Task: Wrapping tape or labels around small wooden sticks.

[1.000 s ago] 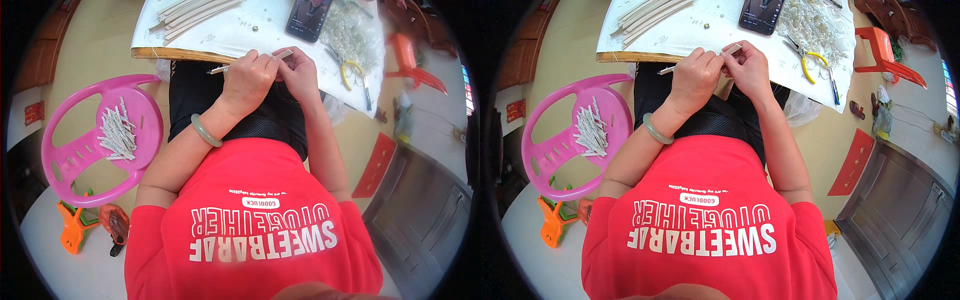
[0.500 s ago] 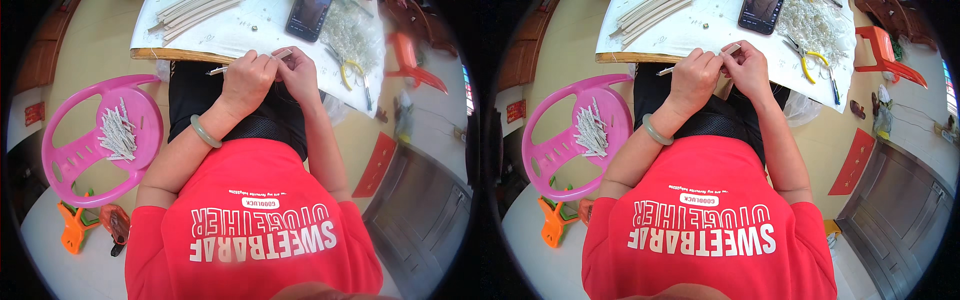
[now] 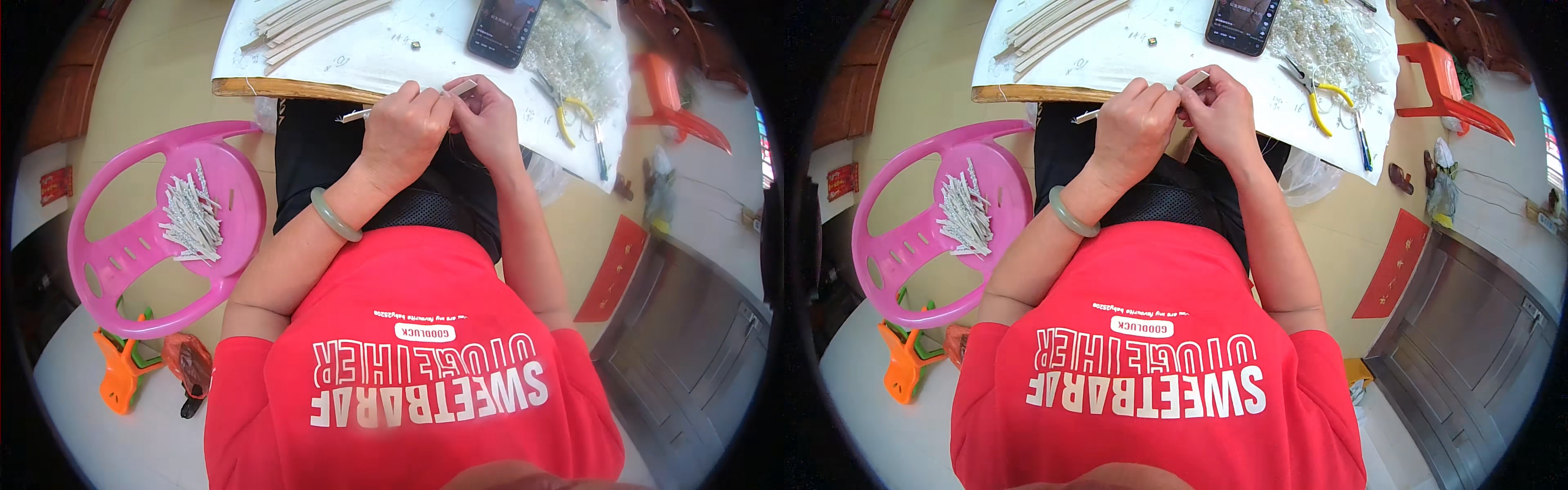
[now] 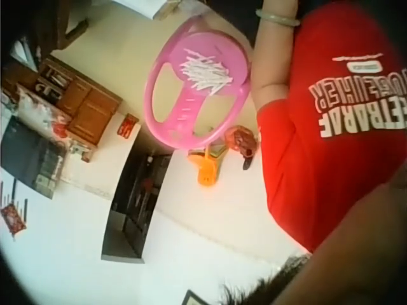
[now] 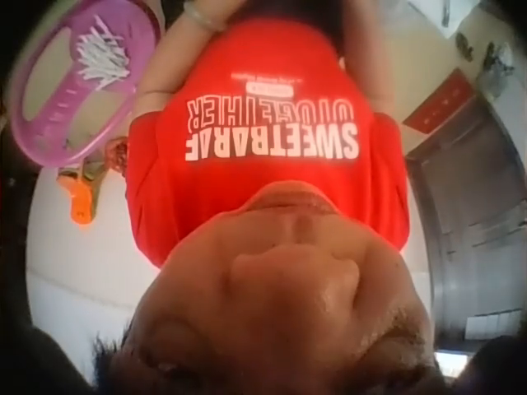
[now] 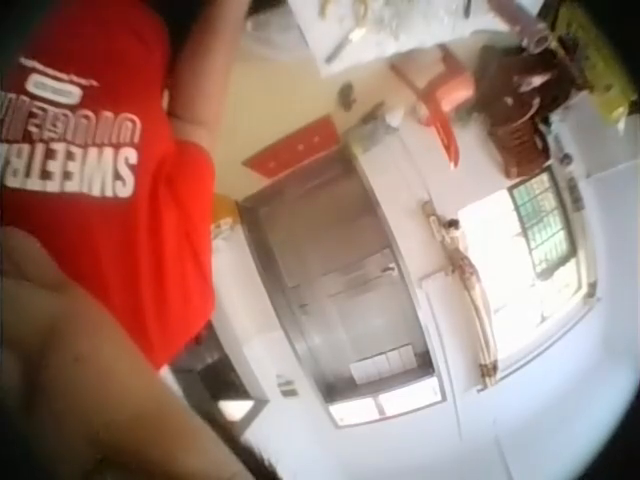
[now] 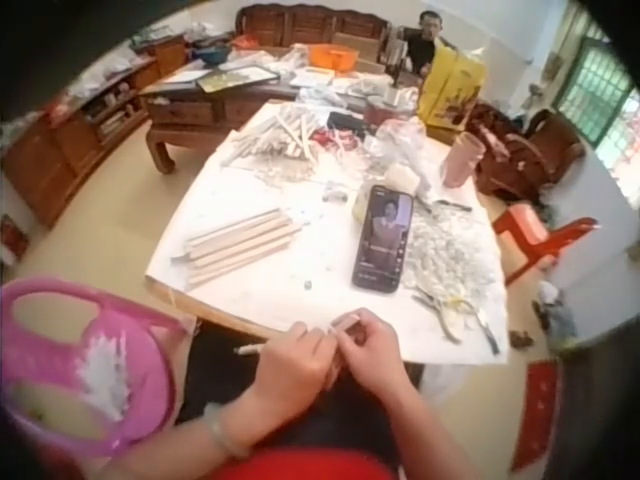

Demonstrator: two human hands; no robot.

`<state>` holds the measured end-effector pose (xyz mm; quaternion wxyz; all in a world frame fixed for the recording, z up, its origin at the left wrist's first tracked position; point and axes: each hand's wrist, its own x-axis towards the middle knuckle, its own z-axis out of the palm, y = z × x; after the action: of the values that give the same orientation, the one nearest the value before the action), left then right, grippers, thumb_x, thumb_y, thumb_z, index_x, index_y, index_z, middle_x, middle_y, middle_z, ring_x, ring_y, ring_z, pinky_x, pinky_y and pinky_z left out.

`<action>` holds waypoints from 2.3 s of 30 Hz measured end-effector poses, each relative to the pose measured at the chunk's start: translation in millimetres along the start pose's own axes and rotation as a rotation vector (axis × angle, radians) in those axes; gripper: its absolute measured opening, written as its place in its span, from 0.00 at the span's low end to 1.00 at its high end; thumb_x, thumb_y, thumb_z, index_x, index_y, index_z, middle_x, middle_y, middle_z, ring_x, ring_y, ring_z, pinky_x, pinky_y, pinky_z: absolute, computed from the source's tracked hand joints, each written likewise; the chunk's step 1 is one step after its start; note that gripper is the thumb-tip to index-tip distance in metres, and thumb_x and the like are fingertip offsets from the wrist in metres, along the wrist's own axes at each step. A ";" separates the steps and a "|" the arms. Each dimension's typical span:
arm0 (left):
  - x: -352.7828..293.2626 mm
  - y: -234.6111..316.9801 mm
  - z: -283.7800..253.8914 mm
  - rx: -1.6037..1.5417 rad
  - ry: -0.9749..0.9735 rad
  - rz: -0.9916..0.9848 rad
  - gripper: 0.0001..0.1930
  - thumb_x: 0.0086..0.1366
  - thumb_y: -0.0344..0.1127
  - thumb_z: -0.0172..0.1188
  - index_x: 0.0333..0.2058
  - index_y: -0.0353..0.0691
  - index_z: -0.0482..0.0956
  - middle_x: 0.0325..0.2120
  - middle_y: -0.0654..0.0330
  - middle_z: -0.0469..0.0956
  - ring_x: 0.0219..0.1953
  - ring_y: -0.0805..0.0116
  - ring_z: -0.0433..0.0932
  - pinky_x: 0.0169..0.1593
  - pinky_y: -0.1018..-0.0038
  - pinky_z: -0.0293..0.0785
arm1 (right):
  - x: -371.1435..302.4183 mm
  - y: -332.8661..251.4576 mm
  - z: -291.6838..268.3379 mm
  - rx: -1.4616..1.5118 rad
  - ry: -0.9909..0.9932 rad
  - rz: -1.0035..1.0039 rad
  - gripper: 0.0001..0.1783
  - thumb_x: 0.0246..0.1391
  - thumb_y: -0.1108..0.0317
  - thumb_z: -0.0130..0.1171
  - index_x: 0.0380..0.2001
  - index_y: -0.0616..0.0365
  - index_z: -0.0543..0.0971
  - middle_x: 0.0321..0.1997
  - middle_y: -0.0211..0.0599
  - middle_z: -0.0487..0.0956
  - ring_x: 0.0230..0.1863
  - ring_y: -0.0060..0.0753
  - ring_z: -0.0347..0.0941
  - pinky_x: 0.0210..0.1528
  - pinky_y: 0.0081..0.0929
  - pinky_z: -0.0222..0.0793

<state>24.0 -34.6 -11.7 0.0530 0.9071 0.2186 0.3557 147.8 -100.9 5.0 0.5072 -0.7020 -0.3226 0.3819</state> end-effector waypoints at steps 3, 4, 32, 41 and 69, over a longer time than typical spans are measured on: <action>-0.4 -0.3 0.2 0.006 -0.019 -0.002 0.04 0.49 0.30 0.62 0.24 0.43 0.75 0.20 0.63 0.71 0.24 0.68 0.68 0.25 0.75 0.68 | 0.7 1.3 -0.6 -0.024 0.003 -0.015 0.04 0.56 0.76 0.59 0.35 0.63 0.78 0.23 0.34 0.78 0.22 0.21 0.73 0.26 0.16 0.70; -0.5 -0.5 -0.4 0.007 -0.019 -0.002 0.04 0.49 0.30 0.62 0.24 0.43 0.75 0.20 0.63 0.71 0.24 0.68 0.68 0.25 0.75 0.68 | 0.4 1.0 -0.8 -0.024 0.002 -0.015 0.04 0.56 0.76 0.59 0.35 0.63 0.78 0.23 0.34 0.78 0.22 0.21 0.73 0.26 0.16 0.70; 5.6 -6.7 -51.2 -1.493 -0.327 -0.638 0.07 0.59 0.18 0.57 0.34 0.37 0.75 0.26 0.64 0.78 0.26 0.81 0.73 0.31 0.88 0.68 | -32.5 -12.1 -18.3 0.586 -0.268 0.073 0.05 0.54 0.76 0.63 0.35 0.62 0.78 0.31 0.32 0.78 0.29 0.20 0.72 0.35 0.12 0.67; 8.0 -1.0 -59.5 -1.413 -0.452 -0.503 0.08 0.59 0.18 0.57 0.34 0.38 0.75 0.28 0.65 0.78 0.28 0.82 0.76 0.33 0.90 0.68 | 3.0 -19.0 -36.0 0.755 -0.012 -0.152 0.03 0.58 0.77 0.58 0.36 0.63 0.77 0.37 0.36 0.78 0.35 0.25 0.75 0.41 0.19 0.72; 1.9 -4.6 -42.8 -1.277 -0.300 -0.578 0.07 0.58 0.19 0.59 0.34 0.39 0.77 0.26 0.67 0.77 0.24 0.84 0.67 0.30 0.89 0.62 | -36.2 -4.0 -11.9 0.901 -0.207 0.166 0.05 0.57 0.76 0.59 0.37 0.60 0.75 0.34 0.34 0.77 0.31 0.23 0.73 0.37 0.18 0.71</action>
<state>-5.0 -32.1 20.0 0.6949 0.6440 0.1897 0.2576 139.7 -135.7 18.8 0.6943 -0.3937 -0.1162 0.5911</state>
